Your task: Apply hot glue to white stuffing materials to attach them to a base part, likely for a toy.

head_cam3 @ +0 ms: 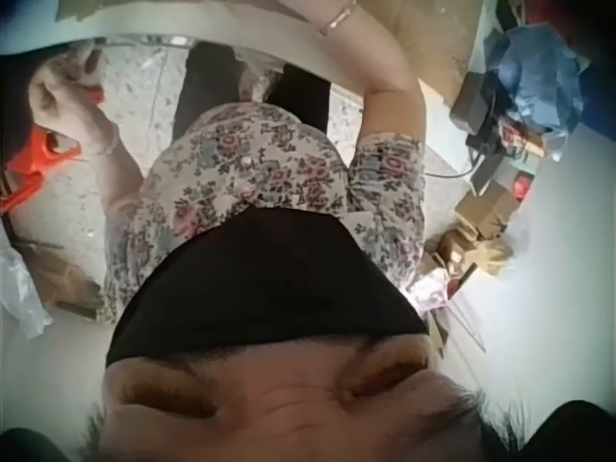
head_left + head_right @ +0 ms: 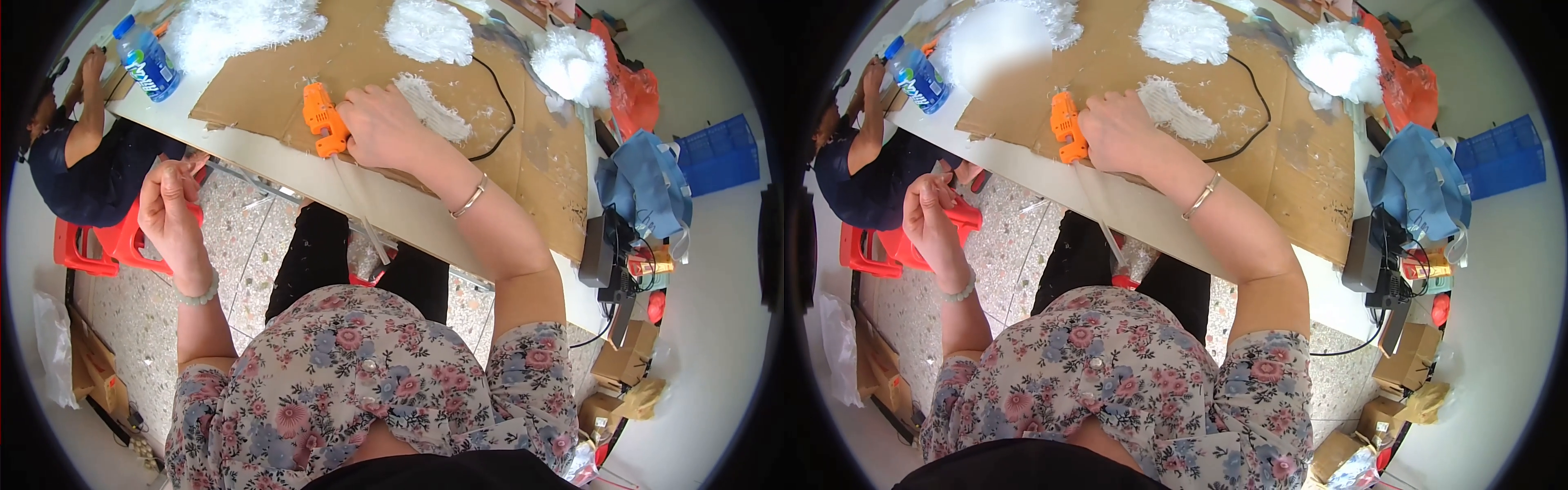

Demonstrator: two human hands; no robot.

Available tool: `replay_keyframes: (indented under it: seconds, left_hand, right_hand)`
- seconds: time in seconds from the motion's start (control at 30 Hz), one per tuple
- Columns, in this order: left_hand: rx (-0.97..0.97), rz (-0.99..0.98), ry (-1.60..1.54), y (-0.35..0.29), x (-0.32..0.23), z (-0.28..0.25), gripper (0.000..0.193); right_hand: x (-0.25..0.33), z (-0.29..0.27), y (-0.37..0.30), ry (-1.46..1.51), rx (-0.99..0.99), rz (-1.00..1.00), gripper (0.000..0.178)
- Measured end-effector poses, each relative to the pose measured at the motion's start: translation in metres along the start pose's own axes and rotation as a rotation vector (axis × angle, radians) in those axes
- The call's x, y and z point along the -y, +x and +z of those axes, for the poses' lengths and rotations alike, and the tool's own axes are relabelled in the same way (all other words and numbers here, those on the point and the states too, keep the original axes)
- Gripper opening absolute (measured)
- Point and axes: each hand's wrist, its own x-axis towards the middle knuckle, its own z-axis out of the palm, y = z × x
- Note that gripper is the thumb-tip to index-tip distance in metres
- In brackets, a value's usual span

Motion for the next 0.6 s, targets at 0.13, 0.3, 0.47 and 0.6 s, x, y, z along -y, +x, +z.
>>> replay_keyframes:
  seconds: [0.13,0.3,0.47,0.6]
  left_hand:
    - [-0.166,-0.022,-0.076,0.001,-0.018,0.021,0.012]
    - [-0.042,0.013,-0.133,0.001,-0.003,0.020,0.022]
    - [0.223,0.087,-0.064,0.004,-0.005,0.048,0.013]
    - [0.377,-0.151,-0.165,0.003,-0.012,0.077,0.012]
  right_hand:
    - [-0.002,-0.006,-0.011,0.032,-0.172,-0.079,0.021]
    - [-0.018,-0.062,-0.036,0.421,-0.435,-0.107,0.032]
    - [-0.044,-0.103,-0.104,0.883,-0.230,0.347,0.037]
    - [-0.061,-0.104,-0.148,1.207,-0.268,0.461,0.039]
